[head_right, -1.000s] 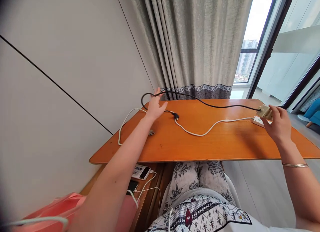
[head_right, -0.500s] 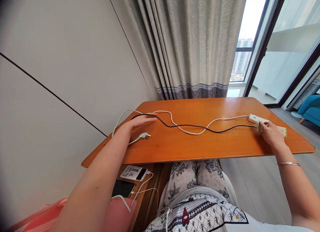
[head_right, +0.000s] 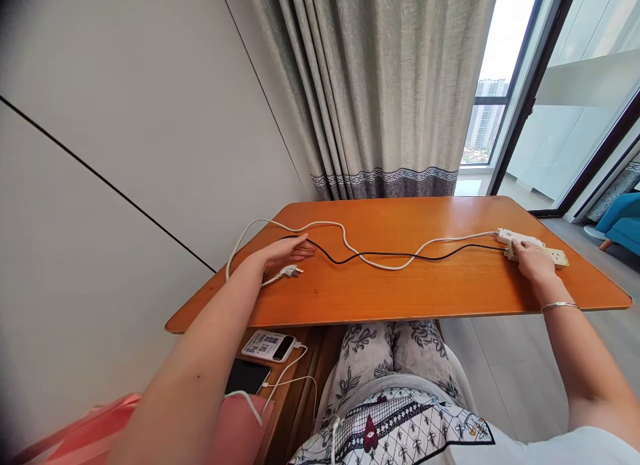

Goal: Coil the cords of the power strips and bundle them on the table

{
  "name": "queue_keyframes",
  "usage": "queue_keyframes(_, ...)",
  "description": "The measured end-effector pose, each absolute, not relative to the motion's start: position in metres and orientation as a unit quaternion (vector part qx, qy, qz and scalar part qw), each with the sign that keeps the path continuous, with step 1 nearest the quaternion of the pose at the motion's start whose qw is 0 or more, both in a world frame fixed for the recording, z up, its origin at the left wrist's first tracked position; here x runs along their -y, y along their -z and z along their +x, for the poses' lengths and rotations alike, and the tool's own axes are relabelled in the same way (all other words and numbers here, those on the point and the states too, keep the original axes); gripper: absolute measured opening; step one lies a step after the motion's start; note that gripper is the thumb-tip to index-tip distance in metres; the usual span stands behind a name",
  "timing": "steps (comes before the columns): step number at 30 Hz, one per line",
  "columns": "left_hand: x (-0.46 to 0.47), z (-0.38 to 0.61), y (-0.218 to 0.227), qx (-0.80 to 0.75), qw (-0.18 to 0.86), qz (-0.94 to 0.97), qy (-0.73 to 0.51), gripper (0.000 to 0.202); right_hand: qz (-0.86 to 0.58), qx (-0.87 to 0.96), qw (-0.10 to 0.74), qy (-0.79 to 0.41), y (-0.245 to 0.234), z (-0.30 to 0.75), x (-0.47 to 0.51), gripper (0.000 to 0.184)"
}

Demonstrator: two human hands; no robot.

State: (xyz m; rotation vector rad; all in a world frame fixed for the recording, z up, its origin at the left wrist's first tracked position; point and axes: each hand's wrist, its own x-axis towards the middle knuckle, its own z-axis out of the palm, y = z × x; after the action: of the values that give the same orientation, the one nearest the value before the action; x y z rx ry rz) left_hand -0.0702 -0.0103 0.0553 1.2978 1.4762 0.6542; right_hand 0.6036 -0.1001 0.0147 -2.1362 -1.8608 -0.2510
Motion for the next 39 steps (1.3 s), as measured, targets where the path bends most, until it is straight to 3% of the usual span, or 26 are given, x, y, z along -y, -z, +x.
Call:
queue_keyframes(4,0.016,-0.057,-0.058,-0.576,0.535,0.581,-0.212,0.056,-0.744,0.654,0.104,0.093,-0.012,0.601,0.088,0.047)
queue_keyframes(8,0.018,-0.030,-0.068,-0.532,0.506,0.661,-0.157,0.055,-0.693,0.708,0.101,0.096,-0.020,0.561,0.077,0.061)
queue_keyframes(13,0.016,0.017,-0.069,-0.467,0.314,0.778,-0.281,0.057,-0.527,0.831,0.171,0.035,-0.038,0.459,0.066,0.057)
queue_keyframes(19,0.032,0.063,-0.047,-0.420,0.094,0.899,-0.086,0.085,-0.426,0.898,0.106,-0.013,-0.040,0.340,0.061,0.071)
queue_keyframes(25,0.039,0.079,-0.029,-0.406,-0.024,0.913,-0.021,0.062,-0.452,0.889,0.061,-0.042,-0.028,0.288,0.054,0.081)
queue_keyframes(28,0.035,0.078,-0.025,-0.389,-0.046,0.920,-0.012,0.039,-0.457,0.886,0.050,-0.053,-0.026,0.280,0.051,0.073)
queue_keyframes(31,0.032,0.078,-0.023,-0.387,-0.055,0.920,-0.007,0.026,-0.454,0.888,0.036,-0.057,-0.026,0.277,0.053,0.049)
queue_keyframes(34,0.032,0.077,-0.024,-0.385,-0.045,0.921,-0.029,0.023,-0.462,0.884,0.029,-0.058,-0.027,0.276,0.058,0.030)
queue_keyframes(39,0.034,0.074,-0.030,-0.392,0.036,0.910,-0.132,0.031,-0.495,0.864,0.064,-0.067,-0.045,0.276,0.064,0.027)
